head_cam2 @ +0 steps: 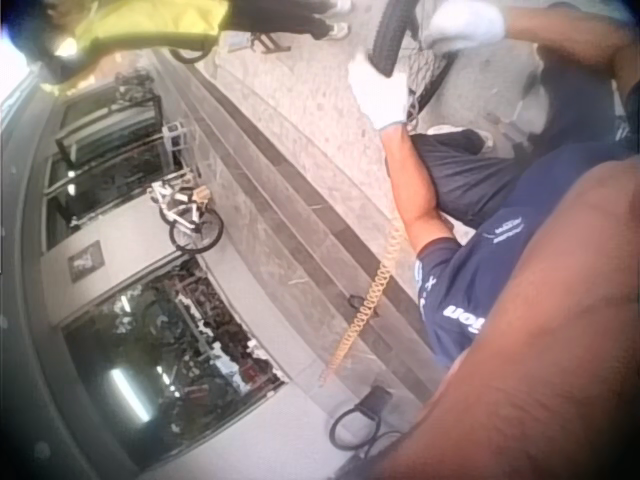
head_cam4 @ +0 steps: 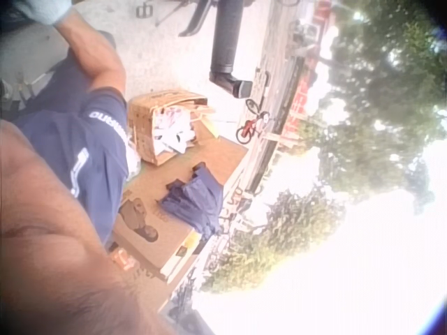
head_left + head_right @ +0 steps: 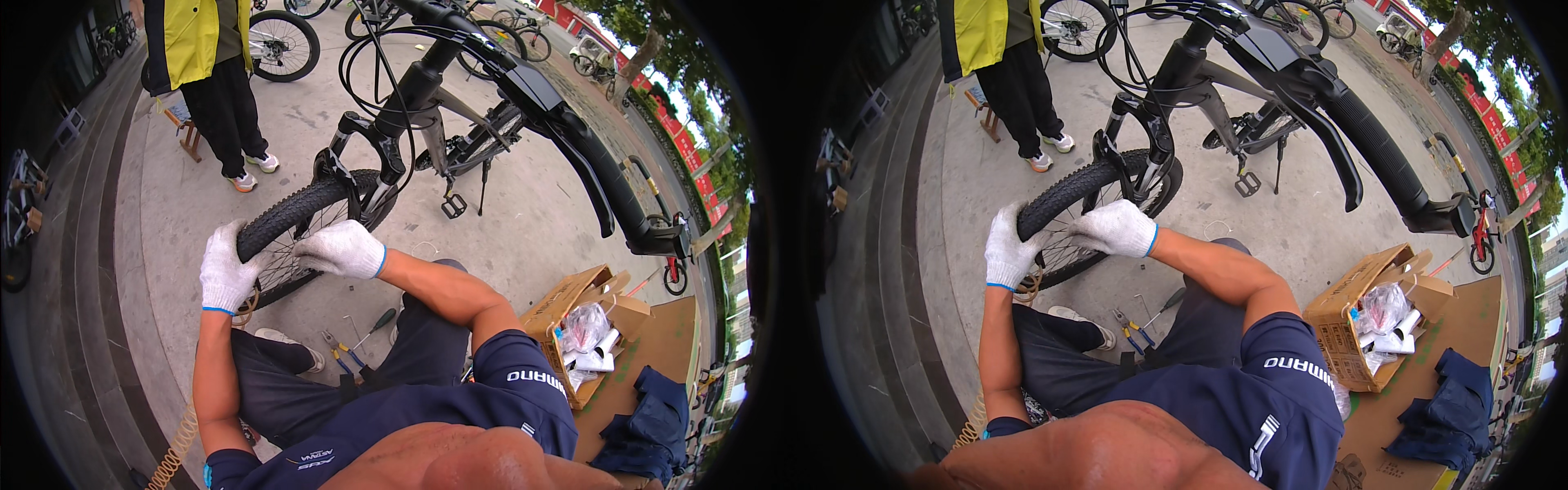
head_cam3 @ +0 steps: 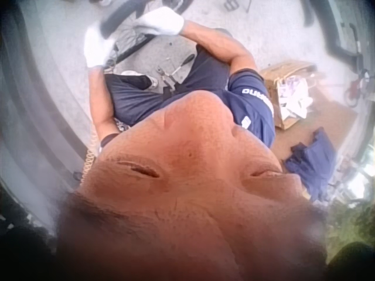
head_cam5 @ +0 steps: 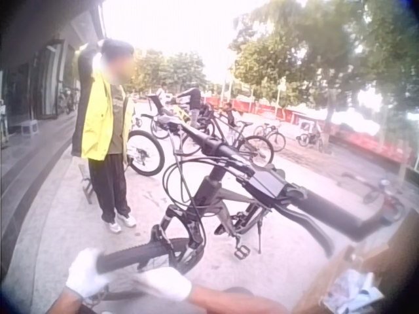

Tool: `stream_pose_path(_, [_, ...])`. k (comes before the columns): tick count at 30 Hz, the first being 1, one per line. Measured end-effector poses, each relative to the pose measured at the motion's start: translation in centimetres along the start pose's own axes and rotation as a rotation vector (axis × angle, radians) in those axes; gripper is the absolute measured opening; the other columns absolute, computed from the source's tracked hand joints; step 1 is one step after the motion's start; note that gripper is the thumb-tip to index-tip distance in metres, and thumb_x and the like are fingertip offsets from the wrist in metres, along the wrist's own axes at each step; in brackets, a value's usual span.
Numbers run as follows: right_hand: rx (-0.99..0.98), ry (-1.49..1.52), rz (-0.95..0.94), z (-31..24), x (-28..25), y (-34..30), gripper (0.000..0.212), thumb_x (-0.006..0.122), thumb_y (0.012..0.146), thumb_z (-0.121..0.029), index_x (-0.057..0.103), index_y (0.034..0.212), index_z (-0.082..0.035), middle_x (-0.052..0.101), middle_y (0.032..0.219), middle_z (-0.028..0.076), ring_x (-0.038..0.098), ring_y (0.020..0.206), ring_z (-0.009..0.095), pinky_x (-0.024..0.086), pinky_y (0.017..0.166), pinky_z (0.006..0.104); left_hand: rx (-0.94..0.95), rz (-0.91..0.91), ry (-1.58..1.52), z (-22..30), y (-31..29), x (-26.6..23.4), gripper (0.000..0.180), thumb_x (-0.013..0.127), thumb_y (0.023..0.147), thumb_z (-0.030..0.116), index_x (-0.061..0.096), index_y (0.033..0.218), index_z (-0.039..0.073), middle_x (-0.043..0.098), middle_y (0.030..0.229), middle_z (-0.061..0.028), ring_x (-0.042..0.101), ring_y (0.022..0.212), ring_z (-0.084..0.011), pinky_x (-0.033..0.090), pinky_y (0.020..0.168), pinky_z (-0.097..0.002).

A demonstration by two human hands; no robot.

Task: The person removes the rear tire from a bicycle, inspects the rim and tire, then reattaches the tire to the frame. They then stand and move to another bicycle.

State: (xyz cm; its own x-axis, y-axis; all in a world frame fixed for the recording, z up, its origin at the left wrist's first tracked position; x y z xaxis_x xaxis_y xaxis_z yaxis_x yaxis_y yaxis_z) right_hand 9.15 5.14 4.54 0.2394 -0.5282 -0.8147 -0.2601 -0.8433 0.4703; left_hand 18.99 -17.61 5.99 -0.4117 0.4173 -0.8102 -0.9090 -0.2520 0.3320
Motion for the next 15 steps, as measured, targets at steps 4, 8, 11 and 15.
stream_pose_path(4, [0.116, 0.039, -0.056, 1.12, 0.42, -0.27, 0.025, 0.076, 0.102, -0.033, 0.077, 0.12, -0.015, 0.079, 0.099, 0.011, 0.078, 0.089, 0.032, 0.062, 0.076, 0.0425, -0.008, -0.02, 0.038, -0.81, 0.02, 0.36, 0.067, 0.095, 0.08, 0.031, 0.069, 0.136, 0.005, 0.073, 0.125, -0.0189, 0.068, 0.12, -0.0407, 0.055, 0.103, -0.049])
stream_pose_path(8, [0.167, 0.056, -0.011, 1.12, 0.48, -0.39, 0.025, 0.077, 0.102, -0.033, 0.076, 0.118, -0.014, 0.079, 0.1, 0.011, 0.078, 0.089, 0.033, 0.063, 0.078, 0.0424, 0.051, 0.018, 0.06, -0.96, -0.15, 0.64, 0.063, 0.094, 0.082, 0.031, 0.069, 0.134, 0.003, 0.073, 0.124, -0.0203, 0.069, 0.119, -0.0416, 0.056, 0.102, -0.0491])
stream_pose_path(11, [0.17, 0.072, 0.044, 1.03, 0.37, -0.57, 0.025, 0.077, 0.102, -0.033, 0.076, 0.118, -0.014, 0.079, 0.1, 0.011, 0.078, 0.089, 0.033, 0.063, 0.078, 0.0424, 0.068, 0.015, 0.077, -1.02, 0.01, 0.59, 0.062, 0.093, 0.082, 0.028, 0.069, 0.133, 0.002, 0.073, 0.121, -0.0214, 0.07, 0.116, -0.0425, 0.056, 0.101, -0.0488])
stream_pose_path(15, [0.127, 0.05, 0.066, 1.11, 0.24, -0.49, 0.026, 0.077, 0.101, -0.033, 0.077, 0.12, -0.014, 0.078, 0.101, 0.011, 0.078, 0.09, 0.034, 0.063, 0.077, 0.0427, 0.028, -0.015, 0.066, -0.94, 0.25, 0.35, 0.063, 0.094, 0.081, 0.029, 0.069, 0.132, 0.002, 0.074, 0.119, -0.0214, 0.072, 0.114, -0.0426, 0.057, 0.099, -0.0488])
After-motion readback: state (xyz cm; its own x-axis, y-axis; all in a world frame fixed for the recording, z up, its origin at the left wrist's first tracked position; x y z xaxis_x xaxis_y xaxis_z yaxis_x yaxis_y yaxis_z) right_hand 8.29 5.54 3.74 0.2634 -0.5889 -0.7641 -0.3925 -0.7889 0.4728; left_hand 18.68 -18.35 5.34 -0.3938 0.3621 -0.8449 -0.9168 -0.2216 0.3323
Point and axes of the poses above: each hand's wrist, its own y-axis towards the middle knuckle, its own x-axis out of the palm, z = x × y, the point moved 4 cm from there along y, towards the middle knuckle
